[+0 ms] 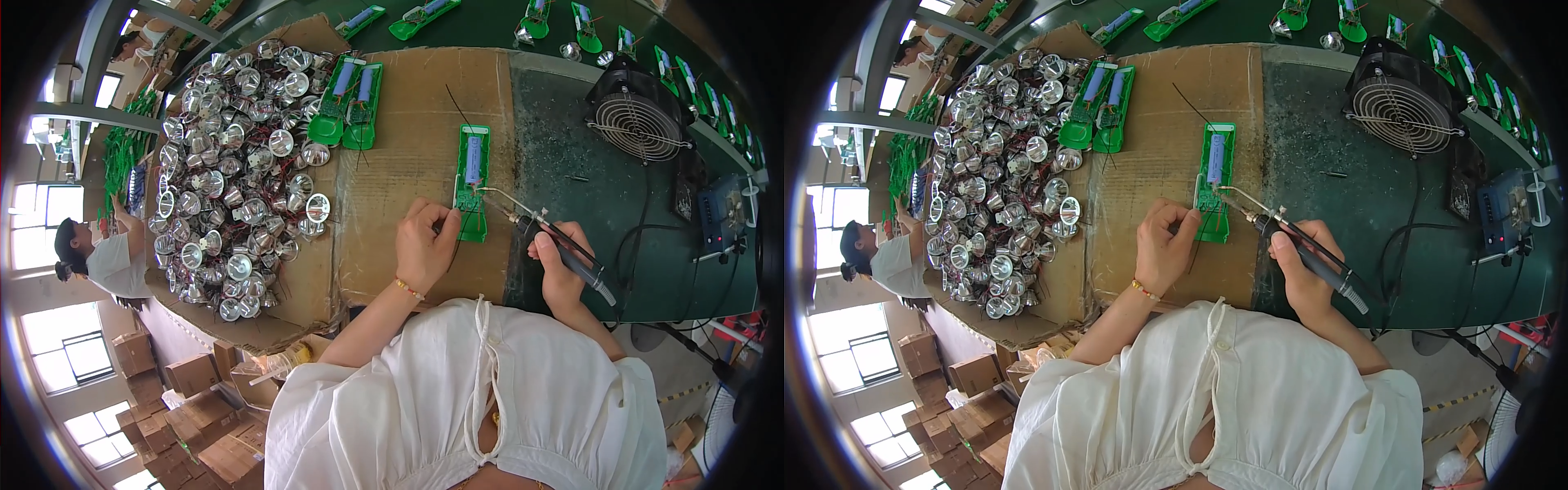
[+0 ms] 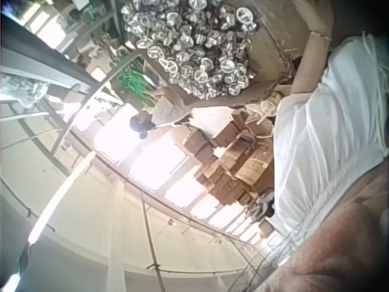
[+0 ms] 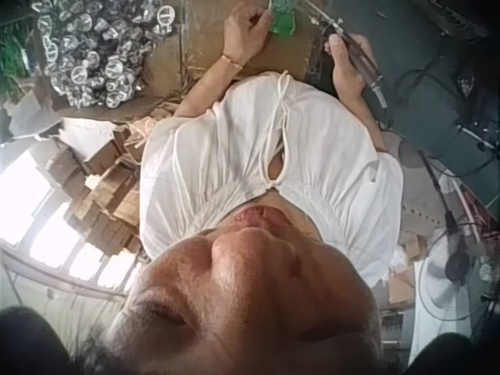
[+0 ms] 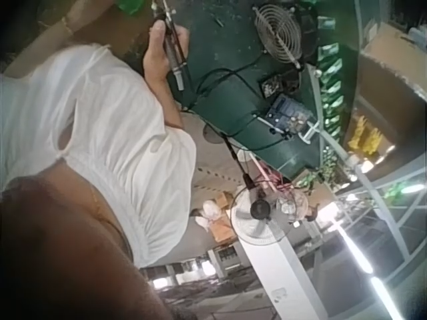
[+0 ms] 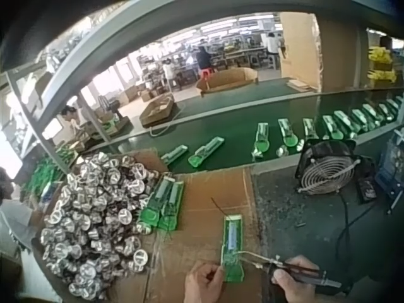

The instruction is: Soldering wires onto small electronic circuit boards for light fixtures at a factory assembly station.

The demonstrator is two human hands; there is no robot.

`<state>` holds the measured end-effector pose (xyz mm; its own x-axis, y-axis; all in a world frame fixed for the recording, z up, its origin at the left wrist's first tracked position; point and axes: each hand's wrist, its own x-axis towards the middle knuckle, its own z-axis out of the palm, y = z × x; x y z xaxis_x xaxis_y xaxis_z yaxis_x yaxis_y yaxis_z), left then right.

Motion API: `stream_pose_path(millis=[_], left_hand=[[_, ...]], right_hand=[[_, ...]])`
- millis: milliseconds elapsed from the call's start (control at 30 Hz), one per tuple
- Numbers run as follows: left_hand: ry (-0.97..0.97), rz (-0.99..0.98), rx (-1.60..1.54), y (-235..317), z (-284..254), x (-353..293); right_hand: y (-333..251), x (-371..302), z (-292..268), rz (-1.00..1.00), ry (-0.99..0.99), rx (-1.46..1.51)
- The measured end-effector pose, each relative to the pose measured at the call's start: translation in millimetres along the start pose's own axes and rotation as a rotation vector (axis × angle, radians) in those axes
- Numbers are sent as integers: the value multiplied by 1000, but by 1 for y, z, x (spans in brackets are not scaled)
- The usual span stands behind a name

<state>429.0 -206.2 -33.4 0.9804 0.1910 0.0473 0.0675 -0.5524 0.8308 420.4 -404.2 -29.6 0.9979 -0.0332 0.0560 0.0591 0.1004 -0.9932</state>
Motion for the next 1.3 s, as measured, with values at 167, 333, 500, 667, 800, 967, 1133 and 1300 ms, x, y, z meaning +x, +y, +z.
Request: stream_pose_path(millis=[167,333,500,667,800,967,1133,1300], left_hand=[[-18,-12,15,3,0,3],[-77,-216,-150,7,-9,4],[-332,-142,92,11,-24,24],[-437,-69,217,41,4,109],[-345,-82,134,41,42,235],[122,466,582,23,21,361],[-292,230,731,4,5,367],[-242,191,681,29,-4,263]], right_hand=[[3,2,-6,-64,-22,-24],[6,11,-18,-83,92,-3],[12,24,-30,-69,161,-28],[22,31,-38,-14,204,-89],[21,33,-33,35,186,-43],[34,31,-38,-11,141,-104],[32,30,-40,2,132,-54],[29,32,-40,53,131,-87]])
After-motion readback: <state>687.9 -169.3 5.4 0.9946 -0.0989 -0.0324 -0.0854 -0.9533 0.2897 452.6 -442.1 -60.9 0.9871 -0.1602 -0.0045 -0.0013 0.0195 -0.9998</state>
